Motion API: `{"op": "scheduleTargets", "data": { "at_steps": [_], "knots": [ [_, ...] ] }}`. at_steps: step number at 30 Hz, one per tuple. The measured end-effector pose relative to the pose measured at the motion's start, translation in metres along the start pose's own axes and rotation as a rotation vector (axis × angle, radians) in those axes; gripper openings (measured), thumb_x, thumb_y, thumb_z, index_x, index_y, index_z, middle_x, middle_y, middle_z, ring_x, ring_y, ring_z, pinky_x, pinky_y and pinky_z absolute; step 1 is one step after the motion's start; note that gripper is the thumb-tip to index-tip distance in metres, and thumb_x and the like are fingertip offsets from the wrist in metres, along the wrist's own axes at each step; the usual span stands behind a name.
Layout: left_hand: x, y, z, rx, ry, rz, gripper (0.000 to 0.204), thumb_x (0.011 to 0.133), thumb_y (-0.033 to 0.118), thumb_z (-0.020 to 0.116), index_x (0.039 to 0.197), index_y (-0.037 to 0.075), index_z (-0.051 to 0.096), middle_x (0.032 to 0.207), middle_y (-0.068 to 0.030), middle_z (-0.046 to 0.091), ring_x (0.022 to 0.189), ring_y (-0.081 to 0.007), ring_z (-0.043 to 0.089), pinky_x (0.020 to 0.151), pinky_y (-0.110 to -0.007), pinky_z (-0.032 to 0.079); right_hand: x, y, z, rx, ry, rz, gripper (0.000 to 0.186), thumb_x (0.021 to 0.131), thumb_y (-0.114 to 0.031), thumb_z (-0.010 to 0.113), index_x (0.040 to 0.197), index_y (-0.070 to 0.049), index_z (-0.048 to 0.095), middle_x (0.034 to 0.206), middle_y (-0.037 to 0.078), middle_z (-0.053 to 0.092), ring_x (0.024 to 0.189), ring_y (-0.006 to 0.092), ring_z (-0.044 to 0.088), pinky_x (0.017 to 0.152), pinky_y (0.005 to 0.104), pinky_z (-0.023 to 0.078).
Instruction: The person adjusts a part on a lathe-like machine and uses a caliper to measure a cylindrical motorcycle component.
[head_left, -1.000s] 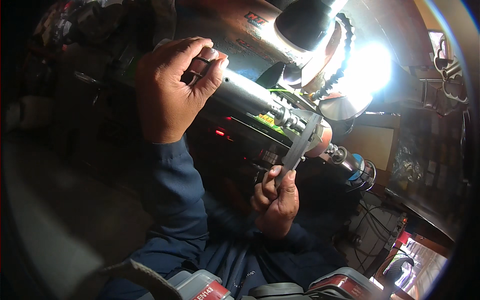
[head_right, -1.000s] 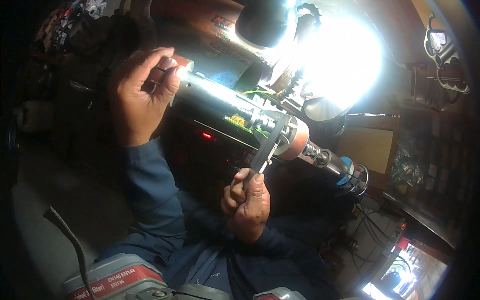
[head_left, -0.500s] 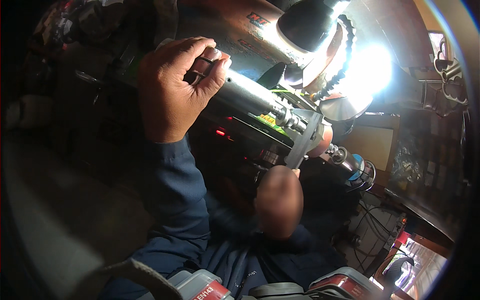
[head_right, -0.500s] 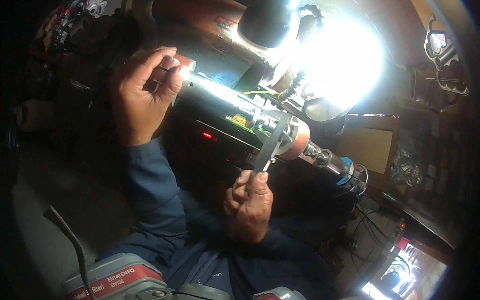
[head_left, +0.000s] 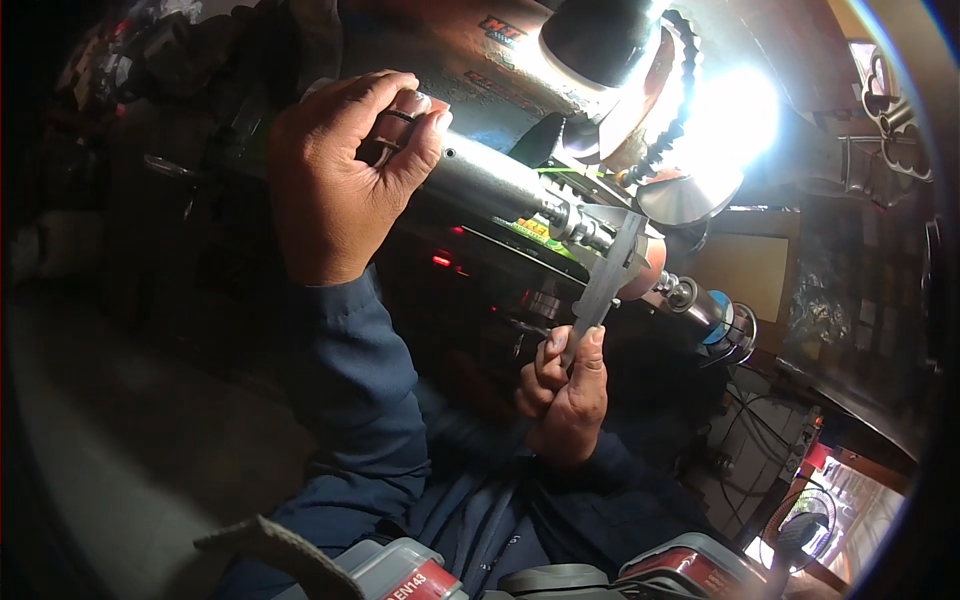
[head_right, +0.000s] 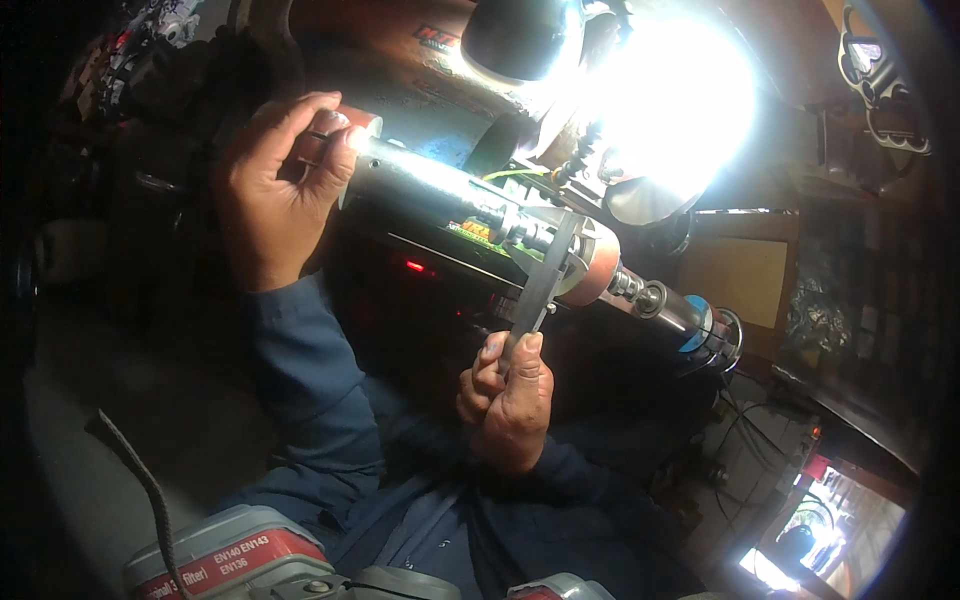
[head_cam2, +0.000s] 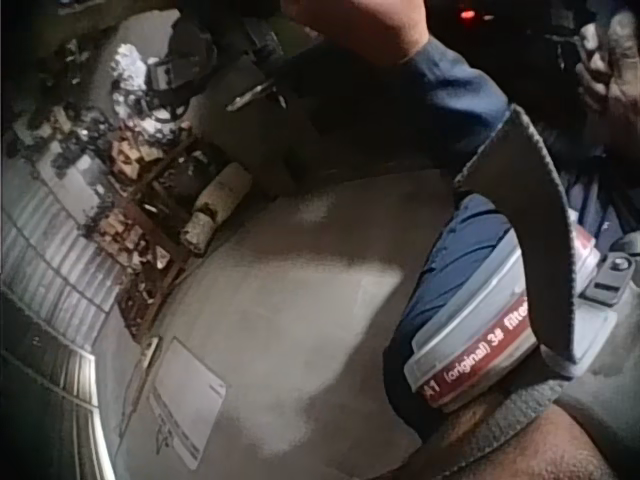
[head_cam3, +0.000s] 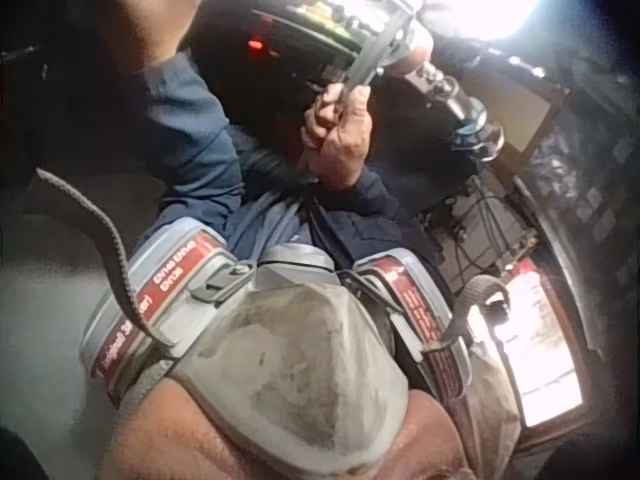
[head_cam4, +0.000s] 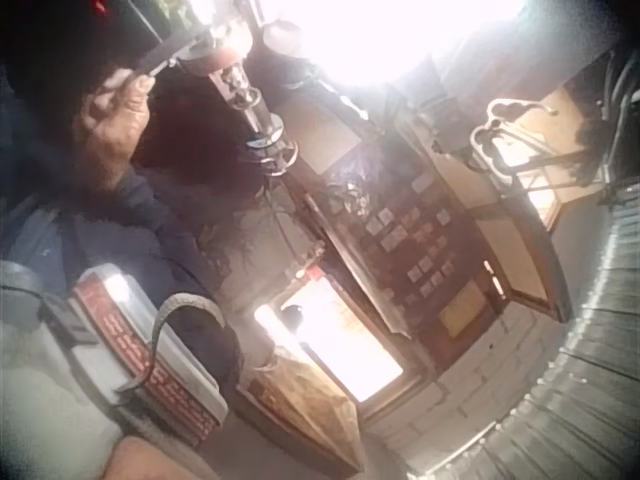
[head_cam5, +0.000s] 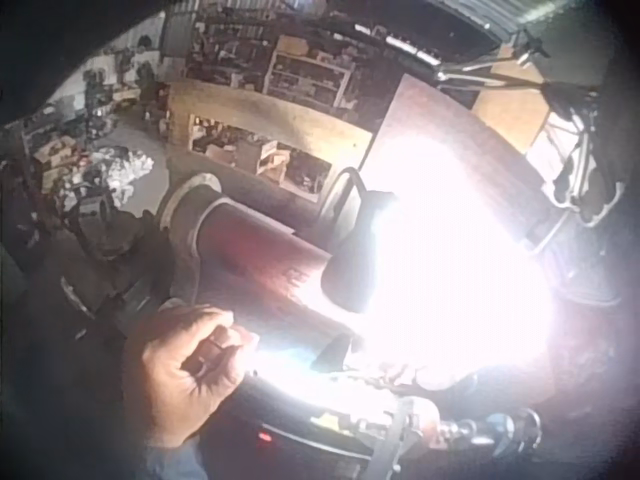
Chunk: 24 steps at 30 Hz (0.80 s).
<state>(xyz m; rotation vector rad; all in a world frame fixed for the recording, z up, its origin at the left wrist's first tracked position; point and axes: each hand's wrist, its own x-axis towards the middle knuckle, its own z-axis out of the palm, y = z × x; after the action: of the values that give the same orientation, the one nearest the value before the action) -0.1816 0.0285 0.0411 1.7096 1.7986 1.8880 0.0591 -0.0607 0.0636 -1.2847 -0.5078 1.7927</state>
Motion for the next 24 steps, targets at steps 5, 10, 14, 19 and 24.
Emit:
{"op": "scheduleTargets", "data": {
  "at_steps": [5, 10, 14, 19, 24],
  "knots": [
    [-0.0023, -0.0008, 0.0002, 0.000, -0.002, -0.014, 0.020, 0.078, 0.011, 0.079, 0.093, 0.002, 0.069, 0.080, -0.0052, 0.070, 0.065, -0.0131, 0.068, 0.060, -0.024, 0.051, 0.0012, 0.0033, -0.0018, -0.015, -0.010, -0.016, 0.048, 0.102, -0.053, 0.037, 0.089, -0.009, 0.049, 0.058, -0.006, 0.027, 0.042, 0.0053, 0.022, 0.040, 0.0241, 0.020],
    [-0.0014, -0.0003, -0.0008, 0.017, -0.012, 0.012, 0.021, 0.077, 0.010, 0.079, 0.094, 0.002, 0.069, 0.080, -0.0055, 0.071, 0.065, -0.0129, 0.068, 0.061, -0.025, 0.052, 0.0018, 0.0027, -0.0029, -0.017, -0.027, 0.002, 0.048, 0.102, -0.053, 0.037, 0.088, -0.009, 0.049, 0.058, -0.006, 0.027, 0.042, 0.0055, 0.024, 0.040, 0.0242, 0.020],
    [-0.0002, 0.0021, -0.0030, 0.038, -0.025, 0.033, 0.021, 0.077, 0.009, 0.079, 0.094, 0.001, 0.069, 0.081, -0.0058, 0.072, 0.067, -0.0134, 0.068, 0.063, -0.026, 0.053, 0.0024, 0.0034, -0.0042, -0.011, -0.018, 0.007, 0.048, 0.102, -0.054, 0.037, 0.088, -0.010, 0.050, 0.058, -0.006, 0.027, 0.043, 0.0058, 0.024, 0.040, 0.0243, 0.021],
    [-0.0016, -0.0029, -0.0001, -0.003, -0.007, 0.024, 0.022, 0.077, 0.008, 0.078, 0.095, 0.001, 0.069, 0.083, -0.0059, 0.073, 0.069, -0.0144, 0.068, 0.064, -0.026, 0.053, 0.0015, 0.0018, -0.0067, -0.023, -0.066, 0.017, 0.046, 0.103, -0.052, 0.033, 0.088, -0.012, 0.049, 0.060, -0.006, 0.029, 0.044, 0.0054, 0.023, 0.039, 0.0232, 0.020],
    [-0.0023, -0.0043, -0.0008, 0.030, -0.011, 0.053, 0.023, 0.077, 0.007, 0.078, 0.096, 0.000, 0.069, 0.084, -0.0058, 0.074, 0.071, -0.0146, 0.068, 0.066, -0.026, 0.054, 0.0025, 0.0037, -0.0076, -0.015, -0.053, 0.018, 0.047, 0.102, -0.053, 0.035, 0.087, -0.011, 0.050, 0.059, -0.006, 0.028, 0.044, 0.0057, 0.024, 0.040, 0.0239, 0.021]
  ]
}}
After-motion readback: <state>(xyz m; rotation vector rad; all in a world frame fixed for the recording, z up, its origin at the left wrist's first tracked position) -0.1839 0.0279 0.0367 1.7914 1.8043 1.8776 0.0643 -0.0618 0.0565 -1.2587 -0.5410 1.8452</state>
